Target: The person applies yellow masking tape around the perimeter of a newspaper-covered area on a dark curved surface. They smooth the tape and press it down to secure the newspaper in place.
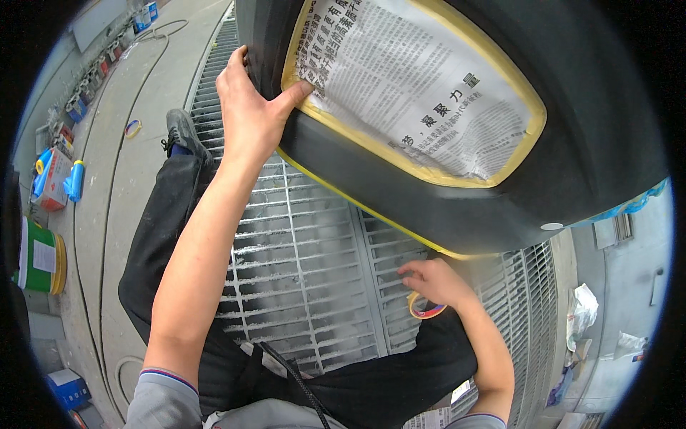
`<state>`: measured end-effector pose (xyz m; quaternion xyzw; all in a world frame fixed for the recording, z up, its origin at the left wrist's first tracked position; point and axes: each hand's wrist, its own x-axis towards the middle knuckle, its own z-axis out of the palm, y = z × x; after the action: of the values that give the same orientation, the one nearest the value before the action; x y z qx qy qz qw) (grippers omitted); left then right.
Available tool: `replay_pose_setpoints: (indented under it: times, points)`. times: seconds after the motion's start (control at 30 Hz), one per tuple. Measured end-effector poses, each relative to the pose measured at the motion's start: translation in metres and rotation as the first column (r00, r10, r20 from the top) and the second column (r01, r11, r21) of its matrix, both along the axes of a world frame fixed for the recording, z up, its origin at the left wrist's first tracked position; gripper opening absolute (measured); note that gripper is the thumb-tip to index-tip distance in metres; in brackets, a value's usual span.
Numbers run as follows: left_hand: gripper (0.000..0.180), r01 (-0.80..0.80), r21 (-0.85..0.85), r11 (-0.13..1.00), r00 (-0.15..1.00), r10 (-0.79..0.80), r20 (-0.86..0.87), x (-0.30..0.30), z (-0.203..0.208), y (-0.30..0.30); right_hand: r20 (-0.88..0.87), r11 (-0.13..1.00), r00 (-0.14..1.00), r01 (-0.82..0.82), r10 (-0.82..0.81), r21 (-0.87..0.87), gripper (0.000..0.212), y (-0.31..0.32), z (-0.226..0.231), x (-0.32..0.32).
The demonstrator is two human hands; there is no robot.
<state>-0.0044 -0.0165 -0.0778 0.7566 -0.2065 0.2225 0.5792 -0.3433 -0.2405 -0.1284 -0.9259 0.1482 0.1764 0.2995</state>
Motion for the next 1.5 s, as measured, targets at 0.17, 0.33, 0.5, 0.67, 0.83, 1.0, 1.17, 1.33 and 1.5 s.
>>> replay_pose_setpoints:
  times: [0.17, 0.33, 0.5, 0.67, 0.83, 1.0, 1.17, 1.33, 1.5]
  points:
    - [0.118, 0.01, 0.001, 1.0, 1.0, -0.01, -0.001, 0.0, -0.001, 0.001, -0.007, 1.0, 1.0, 0.009, -0.009, 0.003, 0.029, 0.0, 0.0, -0.001]
    - [0.12, -0.013, 0.036, 0.999, 0.998, 0.011, 0.064, -0.001, -0.007, 0.0, -0.034, 1.0, 0.999, -0.001, 0.0, -0.018, 0.03, -0.003, 0.0, -0.001]
    - [0.107, 0.086, -0.054, 0.995, 0.995, -0.084, 0.047, 0.0, -0.016, 0.004, -0.024, 1.0, 1.0, -0.003, 0.003, -0.013, 0.03, -0.004, -0.004, -0.004]
    - [0.092, -0.002, -0.086, 0.996, 0.997, 0.008, 0.075, 0.007, -0.021, -0.005, -0.036, 0.999, 0.999, -0.026, 0.025, -0.021, 0.03, -0.004, -0.004, -0.003]
    - [0.085, 0.016, -0.196, 0.98, 1.0, -0.017, -0.005, 0.001, -0.016, -0.011, -0.043, 0.999, 0.999, -0.029, 0.028, -0.014, 0.03, -0.005, -0.005, -0.005]
    - [0.086, -0.016, -0.19, 0.982, 1.0, 0.011, -0.027, -0.002, -0.015, -0.012, -0.037, 0.999, 0.998, -0.048, 0.047, -0.024, 0.03, -0.004, -0.005, -0.005]
    - [0.094, -0.022, -0.123, 0.992, 1.0, 0.02, -0.014, 0.0, -0.016, -0.008, -0.045, 0.995, 0.995, -0.088, 0.086, -0.037, 0.03, -0.002, -0.002, -0.002]
    - [0.1, -0.039, -0.095, 0.995, 0.999, 0.037, -0.028, 0.001, -0.011, -0.008, -0.03, 0.994, 0.994, -0.104, 0.103, -0.02, 0.031, -0.006, -0.007, -0.001]
    - [0.101, -0.053, -0.081, 0.995, 0.998, 0.051, -0.029, -0.003, -0.009, -0.009, -0.068, 0.995, 0.993, -0.097, 0.096, -0.012, 0.032, -0.007, -0.008, -0.003]
